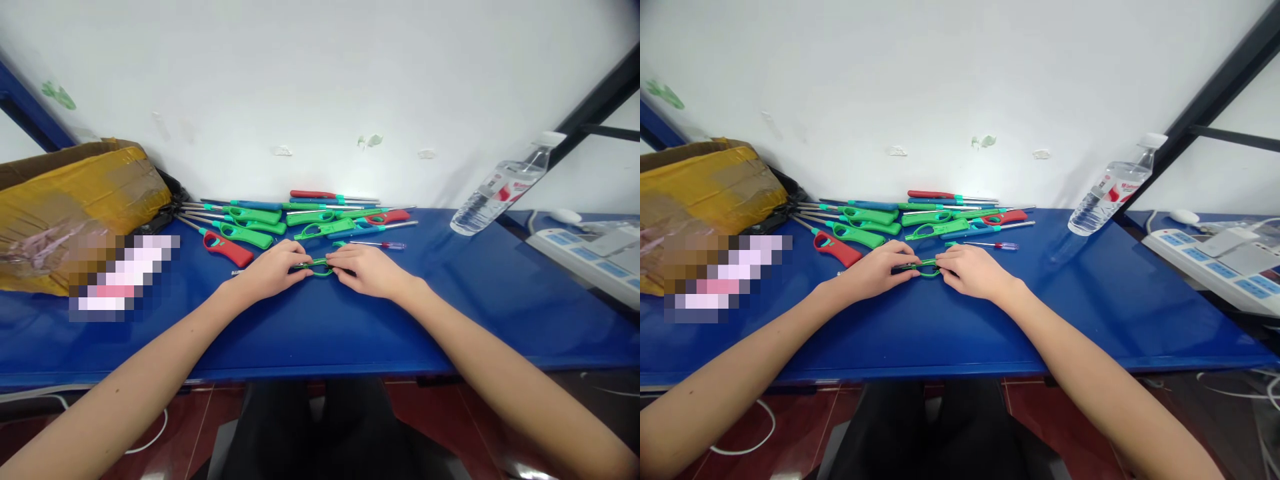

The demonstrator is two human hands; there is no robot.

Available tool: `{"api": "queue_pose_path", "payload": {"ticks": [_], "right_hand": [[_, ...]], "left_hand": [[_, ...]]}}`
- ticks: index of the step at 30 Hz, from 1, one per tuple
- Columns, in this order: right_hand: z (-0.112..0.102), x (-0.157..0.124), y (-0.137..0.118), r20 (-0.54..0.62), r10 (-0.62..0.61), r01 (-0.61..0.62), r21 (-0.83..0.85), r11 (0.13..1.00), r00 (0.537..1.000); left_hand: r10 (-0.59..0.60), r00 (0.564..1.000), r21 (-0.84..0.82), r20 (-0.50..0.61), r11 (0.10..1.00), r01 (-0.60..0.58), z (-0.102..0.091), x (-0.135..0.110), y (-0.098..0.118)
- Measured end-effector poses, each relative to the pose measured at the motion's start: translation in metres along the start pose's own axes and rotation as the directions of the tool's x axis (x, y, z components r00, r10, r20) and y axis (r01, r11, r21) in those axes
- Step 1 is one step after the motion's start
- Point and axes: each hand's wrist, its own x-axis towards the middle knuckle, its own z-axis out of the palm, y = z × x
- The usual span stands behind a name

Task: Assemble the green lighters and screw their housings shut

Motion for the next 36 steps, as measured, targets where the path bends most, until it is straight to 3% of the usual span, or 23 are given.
{"api": "queue_pose_path", "payload": {"ticks": [19, 30, 36], "right_hand": [[-0.0006, -0.0008, -0.0017, 0.043, -0.055, 0.058, -0.073, 0.996, 0.998], [0.0029, 0.0017, -0.0048, 0.035, 0.122, -0.125, 0.116, 0.985, 0.992], [0.0028, 0.0049, -0.0097, 0.043, 0.109, -0.110, 0.039, 0.993, 0.993]], "left_hand": [[0.035, 0.999, 0.021, -0.022, 0.999, -0.034, 0.0012, -0.0005, -0.0016], [0.037, 0.999, 0.041, -0.010, 0.999, -0.036, 0.0010, -0.0008, -0.0013], [0.036, 0.999, 0.048, -0.015, 0.998, -0.035, 0.0016, -0.0005, -0.0012]]}}
